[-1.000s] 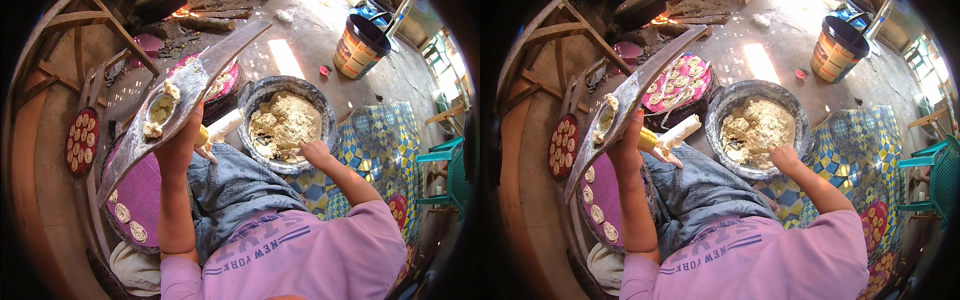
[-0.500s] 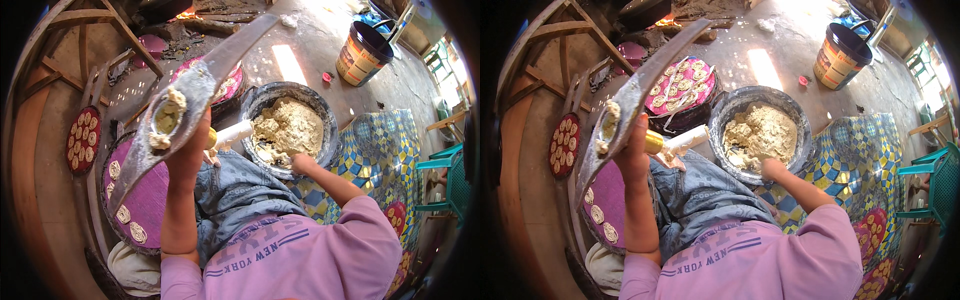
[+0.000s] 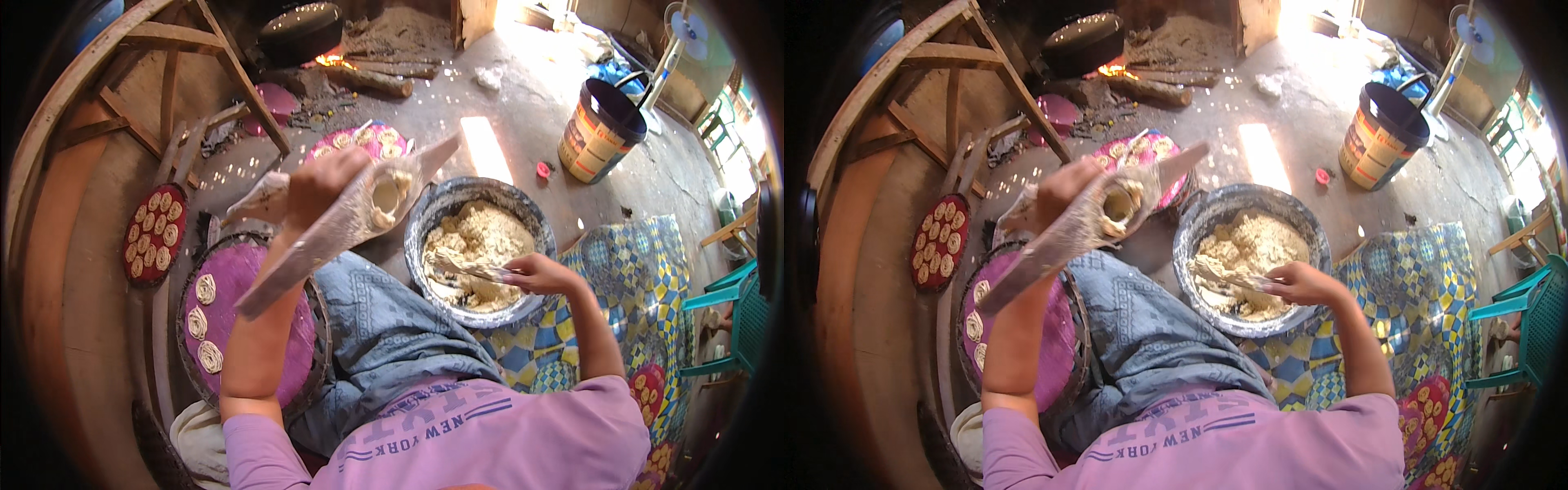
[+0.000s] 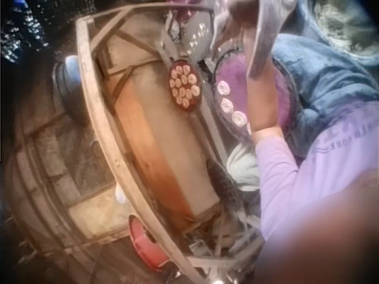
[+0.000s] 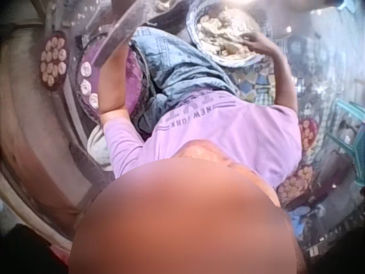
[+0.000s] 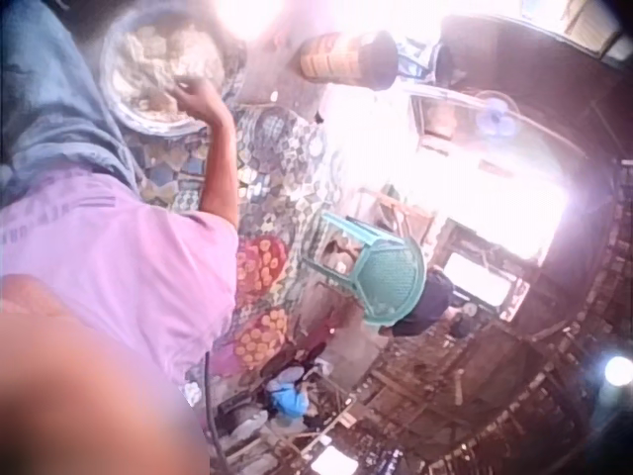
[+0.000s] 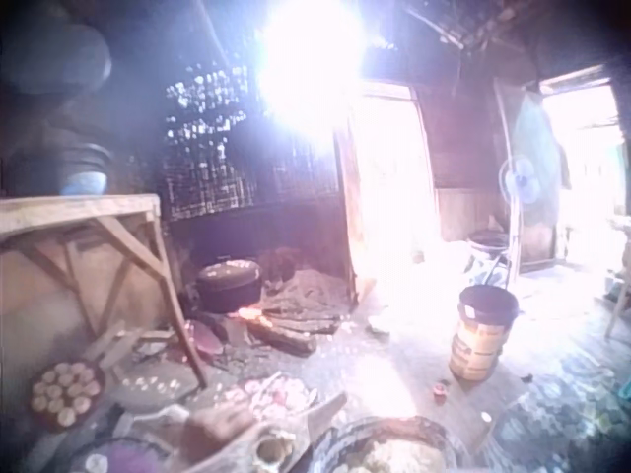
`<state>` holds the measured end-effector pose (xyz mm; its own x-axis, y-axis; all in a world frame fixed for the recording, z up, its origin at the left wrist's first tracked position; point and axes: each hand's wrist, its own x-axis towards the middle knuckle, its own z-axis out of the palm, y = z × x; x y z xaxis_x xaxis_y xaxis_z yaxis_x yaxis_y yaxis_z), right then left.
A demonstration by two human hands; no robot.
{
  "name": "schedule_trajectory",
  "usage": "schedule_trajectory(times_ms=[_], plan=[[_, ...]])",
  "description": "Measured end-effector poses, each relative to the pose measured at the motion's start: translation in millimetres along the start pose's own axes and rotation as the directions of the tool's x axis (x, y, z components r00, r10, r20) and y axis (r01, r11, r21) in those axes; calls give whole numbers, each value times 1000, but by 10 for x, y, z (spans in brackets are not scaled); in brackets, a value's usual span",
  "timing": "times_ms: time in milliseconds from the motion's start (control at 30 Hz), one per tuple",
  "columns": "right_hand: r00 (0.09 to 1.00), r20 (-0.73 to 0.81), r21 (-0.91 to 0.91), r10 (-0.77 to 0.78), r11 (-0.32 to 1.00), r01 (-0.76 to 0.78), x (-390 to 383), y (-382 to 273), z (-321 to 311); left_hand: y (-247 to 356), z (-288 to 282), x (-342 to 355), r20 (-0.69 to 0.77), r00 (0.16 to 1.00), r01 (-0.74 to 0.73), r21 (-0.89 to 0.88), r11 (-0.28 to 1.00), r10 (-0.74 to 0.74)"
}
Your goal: The person scoops dough from a bowl and extrudes it through a handheld press onto a woven tray, forming spiral noodles. They repeat this process, filling the tray with multiple noodle spirals.
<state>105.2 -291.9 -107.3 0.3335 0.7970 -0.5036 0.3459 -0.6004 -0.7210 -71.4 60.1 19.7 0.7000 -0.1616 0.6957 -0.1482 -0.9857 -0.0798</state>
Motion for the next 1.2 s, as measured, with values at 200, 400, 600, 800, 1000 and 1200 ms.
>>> schedule_trajectory(times_ms=[200,400,600,800,1000,1200], plan=[[934,178,431,-309,878,208,-615,-794,-737,1,359,-96,46,999,-18,139,990,11],[967,176,381,-186,918,107,-410,-1170,-778,80,340,36,-4,1000,-3,40,999,3],[633,-287,-911,-719,410,51,-424,-1724,-500,268,267,271,220,961,159,46,986,-165],[461,-165,-980,-872,92,-178,-655,-1873,-185,187,131,291,123,986,126,-95,987,-114],[373,-355,-934,-857,305,-187,-1114,-1966,-501,-80,243,272,73,986,120,310,943,-150],[490,-277,-956,-826,183,-231,-1038,-2019,-496,216,263,466,-43,987,158,59,986,-156]])
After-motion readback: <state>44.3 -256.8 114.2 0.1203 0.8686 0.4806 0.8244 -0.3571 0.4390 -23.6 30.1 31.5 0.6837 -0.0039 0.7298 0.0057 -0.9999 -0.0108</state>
